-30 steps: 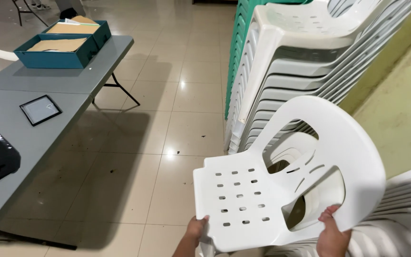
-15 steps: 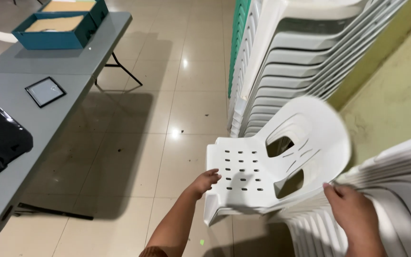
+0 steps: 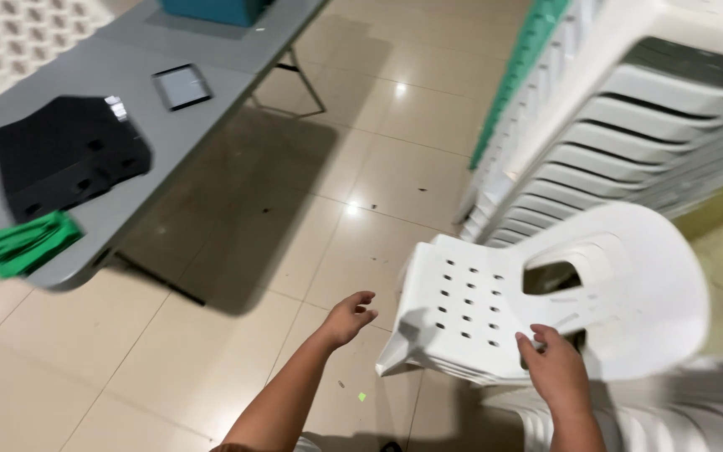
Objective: The person wipes a table with a green cloth, then repeatedly picks up teal and white plastic chairs from stacks and places them on the floor. The person also picks up a black plastic tray from a stack and places it on the table. The person continues to arrange chairs around the room.
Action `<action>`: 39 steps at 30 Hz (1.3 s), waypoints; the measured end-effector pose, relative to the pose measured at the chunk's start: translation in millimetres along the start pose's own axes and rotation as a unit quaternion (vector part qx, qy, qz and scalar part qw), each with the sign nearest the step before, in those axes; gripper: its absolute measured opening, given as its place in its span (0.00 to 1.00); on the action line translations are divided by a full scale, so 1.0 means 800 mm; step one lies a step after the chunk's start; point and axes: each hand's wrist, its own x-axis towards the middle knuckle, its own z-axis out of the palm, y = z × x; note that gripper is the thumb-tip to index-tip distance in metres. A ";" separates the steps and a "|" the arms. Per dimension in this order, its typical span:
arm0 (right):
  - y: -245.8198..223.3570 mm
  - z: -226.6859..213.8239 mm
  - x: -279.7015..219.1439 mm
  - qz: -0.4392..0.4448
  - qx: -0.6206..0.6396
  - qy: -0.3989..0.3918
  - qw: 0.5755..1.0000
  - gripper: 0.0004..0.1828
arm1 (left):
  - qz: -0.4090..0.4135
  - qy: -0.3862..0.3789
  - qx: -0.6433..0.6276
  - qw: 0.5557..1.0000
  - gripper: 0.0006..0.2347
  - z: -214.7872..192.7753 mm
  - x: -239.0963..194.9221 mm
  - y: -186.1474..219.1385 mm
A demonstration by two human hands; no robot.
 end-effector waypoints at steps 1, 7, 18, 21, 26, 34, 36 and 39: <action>-0.016 0.009 0.000 0.000 0.007 -0.021 1.000 0.33 | -0.005 0.019 0.015 1.000 0.25 -0.020 -0.026 -0.001; -0.116 0.099 -0.014 -0.115 -0.027 -0.107 0.987 0.32 | -0.028 0.181 0.058 0.981 0.23 -0.146 -0.176 -0.068; -0.395 0.288 -0.199 -0.310 -0.123 -0.230 0.914 0.32 | -0.184 0.362 -0.010 0.914 0.22 -0.342 -0.503 -0.199; -0.463 0.346 -0.278 -0.359 -0.134 -0.270 0.883 0.32 | -0.201 0.403 -0.015 0.893 0.22 -0.383 -0.586 -0.247; -0.576 0.423 -0.393 -0.428 -0.159 -0.339 0.823 0.32 | -0.208 0.509 -0.055 0.833 0.21 -0.426 -0.709 -0.295; -0.724 0.582 -0.490 -0.588 -0.226 -0.343 0.697 0.32 | -0.265 0.617 -0.142 0.728 0.22 -0.454 -0.851 -0.373; -0.765 0.629 -0.527 -0.612 -0.233 -0.349 0.670 0.33 | -0.273 0.642 -0.149 0.700 0.22 -0.473 -0.878 -0.402; -0.849 0.687 -0.606 -0.652 -0.223 -0.355 0.632 0.33 | -0.276 0.690 -0.118 0.659 0.23 -0.513 -0.918 -0.462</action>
